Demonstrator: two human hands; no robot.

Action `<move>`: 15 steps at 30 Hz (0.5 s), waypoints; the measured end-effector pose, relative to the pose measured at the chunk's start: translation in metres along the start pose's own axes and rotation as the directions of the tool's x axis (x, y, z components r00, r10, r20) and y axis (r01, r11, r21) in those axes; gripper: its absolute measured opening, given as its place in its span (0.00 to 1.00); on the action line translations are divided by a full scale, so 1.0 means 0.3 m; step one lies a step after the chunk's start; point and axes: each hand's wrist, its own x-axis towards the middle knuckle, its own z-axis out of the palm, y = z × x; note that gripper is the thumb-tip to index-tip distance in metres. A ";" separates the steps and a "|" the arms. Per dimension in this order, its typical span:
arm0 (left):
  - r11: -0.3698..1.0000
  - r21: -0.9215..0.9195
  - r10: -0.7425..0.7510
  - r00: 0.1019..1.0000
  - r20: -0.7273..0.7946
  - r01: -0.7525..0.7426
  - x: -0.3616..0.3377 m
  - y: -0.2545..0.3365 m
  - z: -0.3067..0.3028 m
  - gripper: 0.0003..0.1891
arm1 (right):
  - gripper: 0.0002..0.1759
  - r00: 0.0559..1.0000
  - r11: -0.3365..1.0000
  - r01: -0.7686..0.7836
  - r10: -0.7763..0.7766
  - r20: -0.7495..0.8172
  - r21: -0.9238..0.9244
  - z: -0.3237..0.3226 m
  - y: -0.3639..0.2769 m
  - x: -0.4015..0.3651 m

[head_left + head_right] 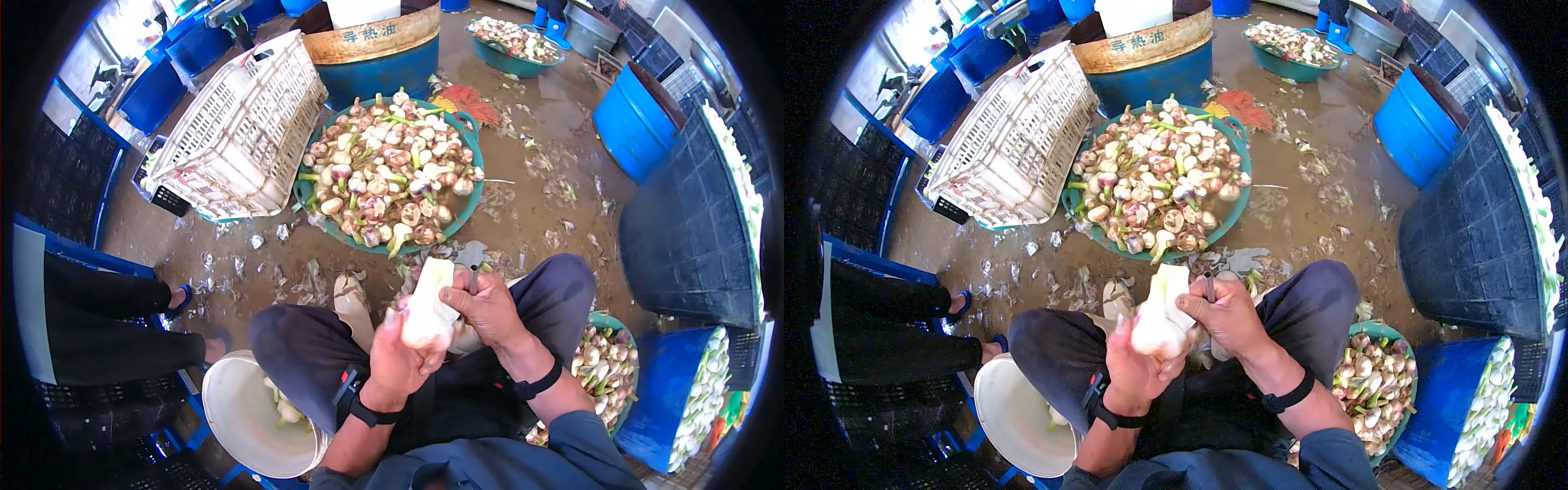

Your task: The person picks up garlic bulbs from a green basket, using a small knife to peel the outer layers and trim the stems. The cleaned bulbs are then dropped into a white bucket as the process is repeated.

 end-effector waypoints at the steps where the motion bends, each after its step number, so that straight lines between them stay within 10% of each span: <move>1: 0.986 -0.137 -0.087 0.995 0.054 0.094 0.003 0.001 0.001 0.32 | 0.09 0.999 0.999 -0.034 0.034 -0.009 0.040 0.002 0.005 -0.004; 8: 0.975 -0.074 -0.191 0.961 0.199 0.209 0.024 0.002 -0.041 0.36 | 0.10 0.976 0.920 -0.156 0.199 -0.085 0.360 0.052 -0.087 -0.041; 11: 0.983 0.089 -0.160 0.986 -0.048 0.164 0.031 -0.015 -0.025 0.39 | 0.09 0.999 0.990 -0.025 0.028 -0.019 0.138 0.006 -0.044 -0.054; 15: 0.889 0.411 0.262 0.960 -0.096 -0.201 0.034 -0.063 0.017 0.34 | 0.08 0.992 0.997 0.035 -0.025 -0.126 0.075 0.013 -0.025 -0.080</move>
